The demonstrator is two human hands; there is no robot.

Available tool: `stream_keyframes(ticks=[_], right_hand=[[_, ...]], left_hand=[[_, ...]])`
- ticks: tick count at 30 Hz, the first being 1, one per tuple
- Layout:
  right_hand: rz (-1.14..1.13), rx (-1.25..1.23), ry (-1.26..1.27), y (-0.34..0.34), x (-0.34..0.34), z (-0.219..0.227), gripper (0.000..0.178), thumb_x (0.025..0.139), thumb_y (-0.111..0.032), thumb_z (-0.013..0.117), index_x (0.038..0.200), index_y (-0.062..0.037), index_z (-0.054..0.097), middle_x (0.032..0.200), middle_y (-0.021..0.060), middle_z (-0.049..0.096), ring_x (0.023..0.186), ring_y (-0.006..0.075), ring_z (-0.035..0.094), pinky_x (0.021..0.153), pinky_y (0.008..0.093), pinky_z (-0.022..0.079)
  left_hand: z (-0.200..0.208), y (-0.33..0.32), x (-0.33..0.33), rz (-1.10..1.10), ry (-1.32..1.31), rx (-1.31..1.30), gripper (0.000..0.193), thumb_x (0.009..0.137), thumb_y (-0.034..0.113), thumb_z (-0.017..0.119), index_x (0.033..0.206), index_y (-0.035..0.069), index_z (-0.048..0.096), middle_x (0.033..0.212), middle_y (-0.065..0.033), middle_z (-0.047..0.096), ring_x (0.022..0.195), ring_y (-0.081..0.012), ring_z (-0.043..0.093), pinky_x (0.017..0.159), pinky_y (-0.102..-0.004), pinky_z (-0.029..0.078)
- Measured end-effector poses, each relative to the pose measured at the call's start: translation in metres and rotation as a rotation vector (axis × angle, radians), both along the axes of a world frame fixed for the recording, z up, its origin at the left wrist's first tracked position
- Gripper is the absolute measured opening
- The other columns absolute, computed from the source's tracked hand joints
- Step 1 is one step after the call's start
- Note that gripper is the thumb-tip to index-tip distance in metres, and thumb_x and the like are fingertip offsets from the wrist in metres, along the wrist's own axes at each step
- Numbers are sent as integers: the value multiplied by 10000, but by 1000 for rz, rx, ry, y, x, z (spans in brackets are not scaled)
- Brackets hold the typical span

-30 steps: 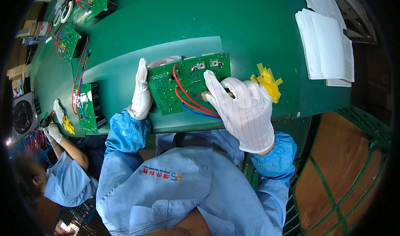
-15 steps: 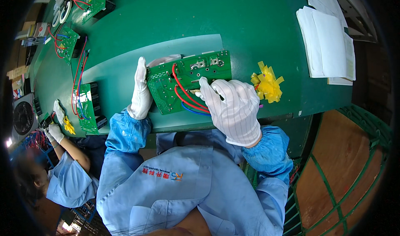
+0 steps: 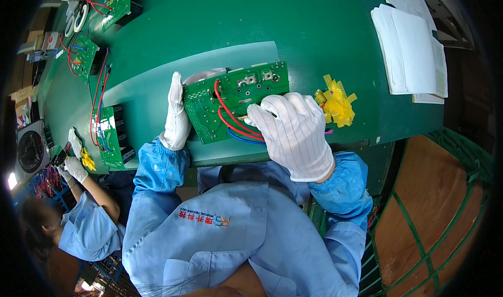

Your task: Assemble electronic components onto a printed circuit board.

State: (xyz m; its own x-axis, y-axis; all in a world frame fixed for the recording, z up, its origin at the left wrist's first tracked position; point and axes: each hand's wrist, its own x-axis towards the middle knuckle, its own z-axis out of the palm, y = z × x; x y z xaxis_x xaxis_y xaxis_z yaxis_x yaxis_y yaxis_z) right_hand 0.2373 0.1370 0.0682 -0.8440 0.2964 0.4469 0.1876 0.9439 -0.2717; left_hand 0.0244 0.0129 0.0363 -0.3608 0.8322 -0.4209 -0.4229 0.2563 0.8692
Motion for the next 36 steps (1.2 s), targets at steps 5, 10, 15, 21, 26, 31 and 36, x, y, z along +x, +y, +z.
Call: stream_keyframes(ticks=[5, 10, 15, 21, 26, 31, 36], right_hand=[[5, -76, -41, 3, -6, 3, 246, 838, -224, 729, 1064, -133, 694, 954, 33, 577, 771, 229, 559, 646, 401, 426], [-7, 3, -19, -1, -7, 7, 235, 837, -223, 733, 1048, -125, 703, 983, 31, 594, 805, 228, 579, 671, 400, 445], [-16, 24, 4, -2, -8, 4, 254, 824, -214, 741, 1057, -117, 706, 1001, 35, 599, 829, 238, 588, 684, 404, 451], [-6, 29, -19, 1, -8, 5, 264, 813, -203, 741, 1055, -104, 705, 999, 40, 596, 827, 241, 584, 680, 406, 449], [-11, -56, -153, 2, -7, 25, 244, 792, -186, 753, 1016, -94, 720, 978, 49, 594, 826, 254, 584, 685, 406, 446], [-151, -116, 0, -16, 7, 40, 309, 777, -137, 767, 1085, -127, 748, 893, 44, 606, 790, 247, 582, 694, 383, 449], [-74, -201, -96, -49, 21, 27, 284, 851, -198, 764, 1124, -129, 724, 1002, 8, 652, 743, 214, 610, 650, 370, 456]], left_hand=[[-3, -1, -2, 10, -13, 4, 854, 1032, 684, 257, 1326, -45, 590, 1303, -172, 649, 1184, -261, 639, 1078, -394, 482], [-5, -2, -1, 7, 20, 15, 853, 1035, 681, 251, 1316, -49, 593, 1300, -171, 651, 1176, -260, 640, 1077, -394, 483], [-4, 0, -2, -1, 35, 1, 859, 1035, 683, 248, 1308, -52, 597, 1294, -168, 655, 1168, -259, 644, 1072, -389, 485], [-8, 0, -3, 1, 58, 13, 836, 1050, 659, 238, 1287, -44, 624, 1257, -153, 678, 1141, -240, 650, 1062, -364, 480], [-1, 3, -1, 8, 136, -36, 803, 1073, 617, 232, 1249, -35, 666, 1176, -142, 715, 1087, -224, 660, 1032, -345, 473], [-12, 0, -8, -27, 177, -21, 800, 1057, 643, 279, 1254, -40, 646, 1185, -119, 700, 1072, -196, 657, 1027, -317, 471], [-9, -3, -8, -3, 249, -136, 607, 1110, 456, 256, 1425, 19, 537, 1343, -162, 623, 1221, -283, 579, 1128, -360, 363]])
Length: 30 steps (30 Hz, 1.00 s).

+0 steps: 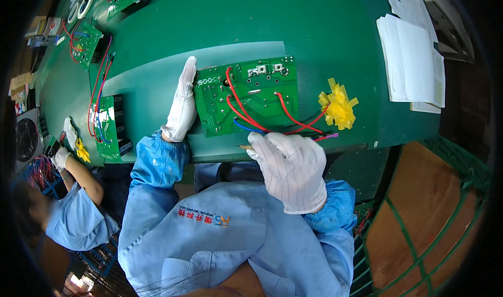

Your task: Assemble electronic components onto a printed circuit board.

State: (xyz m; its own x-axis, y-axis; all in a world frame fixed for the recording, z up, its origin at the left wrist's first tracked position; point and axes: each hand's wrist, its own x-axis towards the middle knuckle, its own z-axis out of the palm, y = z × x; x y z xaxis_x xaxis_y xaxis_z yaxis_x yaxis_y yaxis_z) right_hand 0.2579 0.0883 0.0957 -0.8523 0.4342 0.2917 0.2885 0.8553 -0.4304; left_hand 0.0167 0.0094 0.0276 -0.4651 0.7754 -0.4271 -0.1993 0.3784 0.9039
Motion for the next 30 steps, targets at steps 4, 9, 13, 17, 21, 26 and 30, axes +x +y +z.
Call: stream_keyframes(ticks=[4, 9, 13, 17, 21, 26, 30], right_hand=[[-2, -152, 52, -12, 5, -16, 289, 871, -166, 761, 1147, -97, 708, 1029, 27, 716, 720, 205, 641, 616, 342, 473], [-106, 130, 8, -7, 3, -16, 328, 864, -157, 771, 1178, -78, 715, 1071, 41, 734, 777, 203, 690, 631, 335, 513], [-114, 250, 10, -6, -1, -22, 330, 867, -134, 765, 1184, -53, 716, 1194, 69, 715, 800, 217, 681, 642, 337, 524], [-178, 262, 15, -5, -6, -37, 326, 852, -128, 777, 1162, -47, 721, 1241, 54, 692, 860, 218, 670, 650, 341, 513], [-208, 345, 66, -7, -6, -48, 314, 818, -149, 807, 1118, -83, 740, 1173, 27, 685, 857, 227, 658, 666, 347, 505], [-202, 332, 80, -6, -5, -48, 304, 795, -166, 826, 1087, -120, 758, 1127, 28, 661, 879, 257, 650, 709, 367, 511], [-195, 361, 97, -5, 2, -55, 318, 783, -181, 835, 1086, -124, 760, 1137, 34, 659, 893, 261, 649, 726, 381, 511]], left_hand=[[-47, -15, -3, -155, 492, 101, 519, 1125, 283, 272, 1591, 54, 273, 1517, -160, 472, 1315, -323, 504, 1157, -378, 341], [-33, -13, 0, -99, 481, 114, 519, 1108, 202, 324, 1601, 56, 253, 1479, -197, 497, 1267, -369, 533, 1128, -402, 380], [-31, -14, -1, -135, 627, 160, 518, 1093, 154, 350, 1594, 53, 265, 1419, -223, 534, 1200, -395, 566, 1088, -416, 422], [-39, -15, -1, -125, 611, 182, 527, 1083, 128, 371, 1595, 61, 264, 1401, -235, 544, 1192, -403, 573, 1084, -417, 426], [-44, -18, 0, -96, 567, 203, 505, 1085, 146, 373, 1577, 59, 298, 1377, -232, 563, 1183, -391, 582, 1089, -405, 419], [0, 0, 3, 30, 29, 76, 570, 1103, 439, 359, 1355, -11, 599, 1208, -196, 682, 1096, -294, 624, 1074, -352, 403], [4, 2, 5, 45, 39, 75, 725, 1074, 584, 327, 1212, -30, 685, 1134, -174, 717, 1074, -248, 628, 1062, -331, 398]])
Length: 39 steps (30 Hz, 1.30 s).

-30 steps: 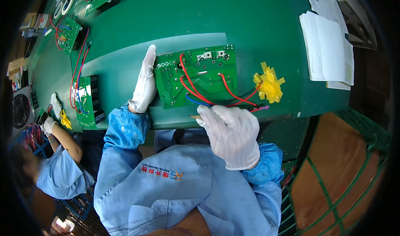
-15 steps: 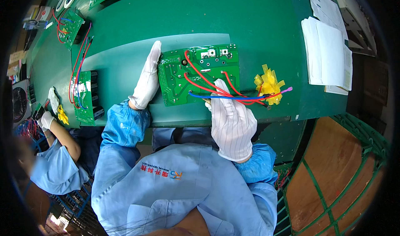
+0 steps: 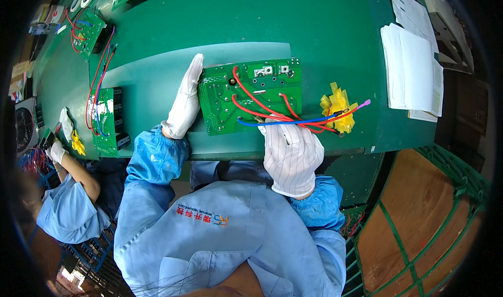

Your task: Assemble electronic components onto a printed circuit board.

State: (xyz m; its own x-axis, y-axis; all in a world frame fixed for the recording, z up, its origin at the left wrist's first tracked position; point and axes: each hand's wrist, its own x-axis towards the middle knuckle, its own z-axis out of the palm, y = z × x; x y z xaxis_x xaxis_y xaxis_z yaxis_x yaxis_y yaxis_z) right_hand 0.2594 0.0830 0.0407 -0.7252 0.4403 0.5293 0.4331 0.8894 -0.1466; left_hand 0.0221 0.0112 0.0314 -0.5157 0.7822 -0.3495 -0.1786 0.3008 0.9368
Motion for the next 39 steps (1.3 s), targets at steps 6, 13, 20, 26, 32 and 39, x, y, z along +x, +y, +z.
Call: stream_keyframes(ticks=[6, 13, 20, 26, 32, 39], right_hand=[[2, -30, -29, -2, 2, 5, 398, 748, -89, 821, 1135, -107, 731, 1138, 38, 687, 1046, 244, 657, 879, 411, 522], [47, 7, 3, 0, -3, 4, 303, 787, -181, 829, 1076, -119, 761, 1134, 30, 637, 834, 248, 631, 686, 375, 494], [56, -19, -15, 4, -5, 8, 260, 781, -172, 826, 1025, -114, 758, 1098, 23, 633, 825, 249, 620, 663, 379, 479], [89, -40, 4, 1, -4, 8, 261, 778, -163, 826, 1024, -109, 757, 1105, 32, 641, 837, 252, 627, 646, 385, 480], [77, -85, -14, 5, -3, 6, 308, 772, -142, 818, 1071, -100, 753, 1118, 42, 646, 842, 264, 640, 655, 390, 490], [54, -56, -22, 8, -2, 3, 316, 776, -118, 806, 1086, -90, 754, 1132, 49, 645, 835, 262, 647, 650, 378, 502]], left_hand=[[-6, 0, -3, -24, -50, 8, 711, 1078, 569, 326, 1229, -31, 676, 1154, -177, 711, 1087, -247, 626, 1066, -331, 395], [-6, 1, -3, -28, -97, 33, 712, 1081, 562, 320, 1222, -37, 679, 1160, -172, 713, 1087, -245, 625, 1071, -328, 392], [-19, 0, -5, 10, -118, 33, 712, 1083, 559, 314, 1230, -37, 674, 1158, -173, 713, 1089, -239, 623, 1072, -329, 392], [-10, -1, -4, -3, -180, 22, 699, 1086, 545, 317, 1234, -37, 673, 1160, -170, 714, 1089, -241, 620, 1065, -326, 394], [-12, 2, -3, -30, -117, 48, 718, 1078, 569, 322, 1225, -37, 680, 1145, -162, 714, 1084, -235, 614, 1062, -323, 394], [-4, 1, -1, 1, -100, -3, 705, 1086, 551, 318, 1235, -38, 674, 1168, -148, 707, 1096, -219, 609, 1078, -329, 385]])
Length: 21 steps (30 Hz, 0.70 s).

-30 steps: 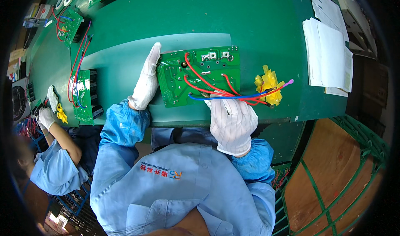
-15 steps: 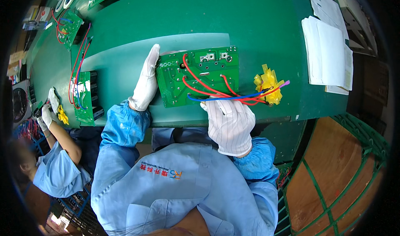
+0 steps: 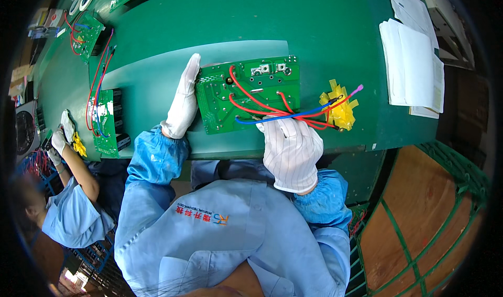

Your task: Assemble electronic components onto a printed circuit board.

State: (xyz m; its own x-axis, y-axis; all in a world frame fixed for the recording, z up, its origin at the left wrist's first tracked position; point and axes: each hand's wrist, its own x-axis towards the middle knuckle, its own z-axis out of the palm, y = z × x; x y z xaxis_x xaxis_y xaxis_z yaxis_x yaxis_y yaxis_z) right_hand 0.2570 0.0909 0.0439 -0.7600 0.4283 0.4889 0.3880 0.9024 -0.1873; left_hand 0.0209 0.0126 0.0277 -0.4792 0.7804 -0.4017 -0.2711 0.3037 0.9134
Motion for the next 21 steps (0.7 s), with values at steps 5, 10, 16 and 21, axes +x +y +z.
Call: stream_keyframes(ticks=[5, 10, 16, 21], right_hand=[[42, -20, 60, 2, -7, 7, 311, 764, -122, 810, 1066, -81, 750, 1094, 47, 660, 789, 256, 645, 599, 371, 483], [71, -38, 76, 1, -6, 3, 313, 752, -110, 808, 1058, -76, 748, 1071, 49, 667, 765, 255, 647, 579, 369, 474], [87, -61, 49, 3, -5, 4, 310, 758, -112, 805, 1060, -78, 744, 1093, 53, 654, 772, 255, 646, 585, 370, 478], [100, -118, -10, 2, -6, 7, 291, 759, -123, 803, 1040, -82, 740, 1073, 44, 632, 773, 243, 641, 591, 368, 480]], left_hand=[[2, 0, 0, 2, -127, -6, 718, 1085, 561, 310, 1242, -40, 671, 1179, -145, 704, 1114, -211, 602, 1083, -325, 381], [-7, -1, -3, -34, -101, 35, 733, 1081, 577, 310, 1243, -38, 673, 1183, -141, 702, 1120, -211, 600, 1077, -322, 385], [-4, -1, -1, -9, -140, 24, 723, 1084, 567, 309, 1241, -38, 673, 1179, -141, 702, 1112, -212, 603, 1074, -323, 389], [-12, -3, -4, -35, -37, 35, 722, 1082, 569, 312, 1241, -37, 671, 1171, -152, 703, 1108, -217, 608, 1071, -324, 391]])
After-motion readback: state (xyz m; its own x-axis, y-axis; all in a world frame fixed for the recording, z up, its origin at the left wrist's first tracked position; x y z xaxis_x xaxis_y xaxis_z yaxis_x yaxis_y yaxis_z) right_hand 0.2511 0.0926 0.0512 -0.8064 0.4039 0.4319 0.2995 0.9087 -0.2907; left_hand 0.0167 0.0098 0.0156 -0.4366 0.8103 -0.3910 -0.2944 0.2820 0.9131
